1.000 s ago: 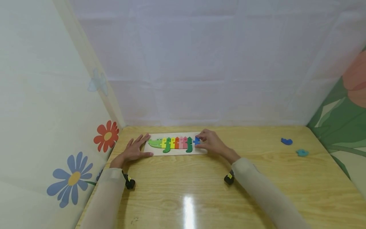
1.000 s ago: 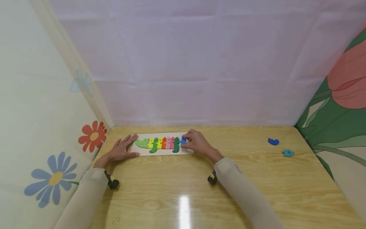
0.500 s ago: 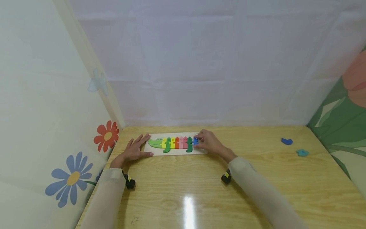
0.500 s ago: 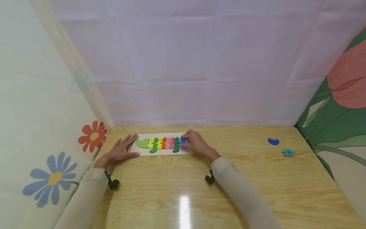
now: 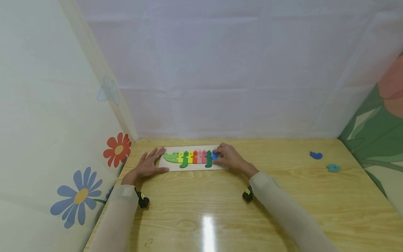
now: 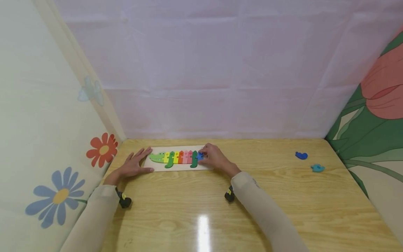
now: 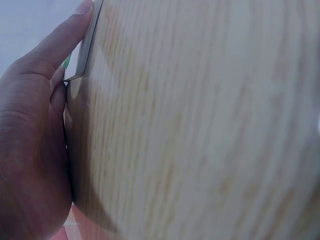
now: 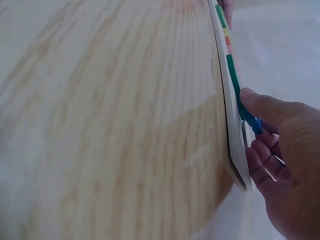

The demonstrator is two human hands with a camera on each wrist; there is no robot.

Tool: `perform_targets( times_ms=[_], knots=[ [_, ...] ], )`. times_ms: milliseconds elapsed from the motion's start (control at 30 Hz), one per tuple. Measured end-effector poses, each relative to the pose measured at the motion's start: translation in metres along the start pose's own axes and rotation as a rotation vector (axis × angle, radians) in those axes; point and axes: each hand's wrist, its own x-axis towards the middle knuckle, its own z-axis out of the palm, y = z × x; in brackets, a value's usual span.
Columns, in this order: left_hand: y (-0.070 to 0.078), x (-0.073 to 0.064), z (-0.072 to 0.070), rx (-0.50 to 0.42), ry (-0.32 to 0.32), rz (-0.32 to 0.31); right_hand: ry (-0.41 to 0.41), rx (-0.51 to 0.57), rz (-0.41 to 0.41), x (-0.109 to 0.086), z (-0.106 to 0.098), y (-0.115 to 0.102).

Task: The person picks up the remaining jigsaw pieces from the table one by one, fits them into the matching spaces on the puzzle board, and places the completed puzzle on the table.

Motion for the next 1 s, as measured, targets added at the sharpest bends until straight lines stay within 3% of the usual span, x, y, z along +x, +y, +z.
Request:
perform_targets(
  times_ms=[1000],
  knots=[
    [0.0012, -0.0026, -0.0013, -0.017, 0.003, 0.011, -0.055, -0.014, -0.025, 0.0038, -0.0001, 0.0017]
  ],
)
